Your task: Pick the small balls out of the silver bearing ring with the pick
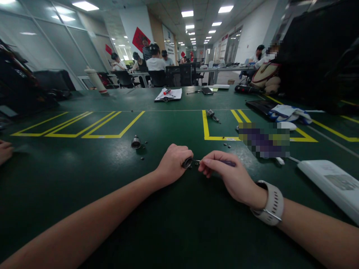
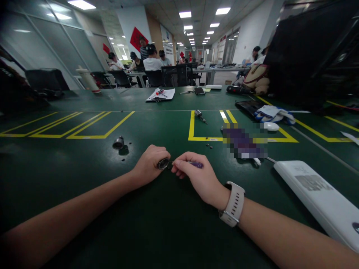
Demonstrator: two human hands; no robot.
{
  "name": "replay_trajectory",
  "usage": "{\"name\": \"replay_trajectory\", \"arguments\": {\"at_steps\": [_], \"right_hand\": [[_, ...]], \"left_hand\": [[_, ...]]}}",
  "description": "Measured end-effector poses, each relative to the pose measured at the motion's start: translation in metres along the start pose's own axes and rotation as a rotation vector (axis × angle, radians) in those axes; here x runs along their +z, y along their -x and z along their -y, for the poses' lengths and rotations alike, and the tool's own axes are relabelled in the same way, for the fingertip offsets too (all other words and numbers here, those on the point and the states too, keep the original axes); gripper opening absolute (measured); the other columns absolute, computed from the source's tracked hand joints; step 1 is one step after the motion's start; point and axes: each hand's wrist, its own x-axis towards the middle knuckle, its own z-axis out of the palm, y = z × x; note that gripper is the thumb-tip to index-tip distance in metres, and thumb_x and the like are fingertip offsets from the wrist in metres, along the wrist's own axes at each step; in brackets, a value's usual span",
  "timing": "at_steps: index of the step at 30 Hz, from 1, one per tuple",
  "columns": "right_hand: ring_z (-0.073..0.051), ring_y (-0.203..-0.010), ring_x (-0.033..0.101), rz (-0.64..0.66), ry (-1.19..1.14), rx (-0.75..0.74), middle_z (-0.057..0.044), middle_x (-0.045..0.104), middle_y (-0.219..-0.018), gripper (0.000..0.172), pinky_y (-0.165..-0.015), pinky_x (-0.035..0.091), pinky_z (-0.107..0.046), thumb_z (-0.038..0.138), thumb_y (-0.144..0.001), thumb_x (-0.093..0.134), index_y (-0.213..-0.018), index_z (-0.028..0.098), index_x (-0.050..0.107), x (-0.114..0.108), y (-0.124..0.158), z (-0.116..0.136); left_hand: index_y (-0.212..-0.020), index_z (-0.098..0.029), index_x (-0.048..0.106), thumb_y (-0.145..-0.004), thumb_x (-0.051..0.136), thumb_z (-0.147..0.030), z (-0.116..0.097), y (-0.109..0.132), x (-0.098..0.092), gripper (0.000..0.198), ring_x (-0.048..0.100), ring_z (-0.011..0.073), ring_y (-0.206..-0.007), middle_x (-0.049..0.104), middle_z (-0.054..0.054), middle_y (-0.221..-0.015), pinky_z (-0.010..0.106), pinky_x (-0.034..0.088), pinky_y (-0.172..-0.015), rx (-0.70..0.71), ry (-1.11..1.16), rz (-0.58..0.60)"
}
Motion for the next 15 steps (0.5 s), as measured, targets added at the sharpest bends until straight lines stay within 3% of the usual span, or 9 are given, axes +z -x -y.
{"name": "replay_trajectory", "arguments": {"at_steps": [4,10,15], "right_hand": [[-0.012,-0.066,0.058,-0.020,-0.231,0.081,-0.003,0.065,-0.073,0.013,-0.060,0.044,-0.026,0.021,-0.080,0.058,-0.073,0.015,0.066,-0.0037,-0.0062,-0.0049],[-0.011,-0.063,0.056,-0.042,-0.256,0.080,-0.002,0.064,-0.070,0.013,-0.057,0.042,-0.024,0.021,-0.080,0.058,-0.071,0.015,0.064,-0.0037,-0.0063,-0.0046],[-0.012,-0.065,0.056,-0.224,-0.190,-0.002,-0.001,0.064,-0.071,0.013,-0.060,0.044,-0.026,0.026,-0.081,0.058,-0.072,0.017,0.064,-0.0038,-0.0042,-0.0081]], "left_hand": [[-0.069,-0.015,0.052,-0.075,0.046,-0.009,0.0007,-0.0003,-0.0002,0.011,0.049,0.0133,-0.062,0.053,-0.001,-0.065,0.029,0.031,-0.064,-0.005,0.029,-0.001],[-0.069,-0.016,0.052,-0.074,0.048,-0.009,0.0022,-0.0011,0.0023,0.010,0.050,0.0132,-0.063,0.054,-0.002,-0.066,0.029,0.033,-0.066,-0.064,0.078,-0.013],[-0.073,-0.018,0.050,-0.073,0.056,-0.018,0.0052,-0.0011,0.0048,0.005,0.050,0.0143,-0.065,0.054,-0.002,-0.070,0.028,0.036,-0.063,-0.314,0.154,-0.205]]}}
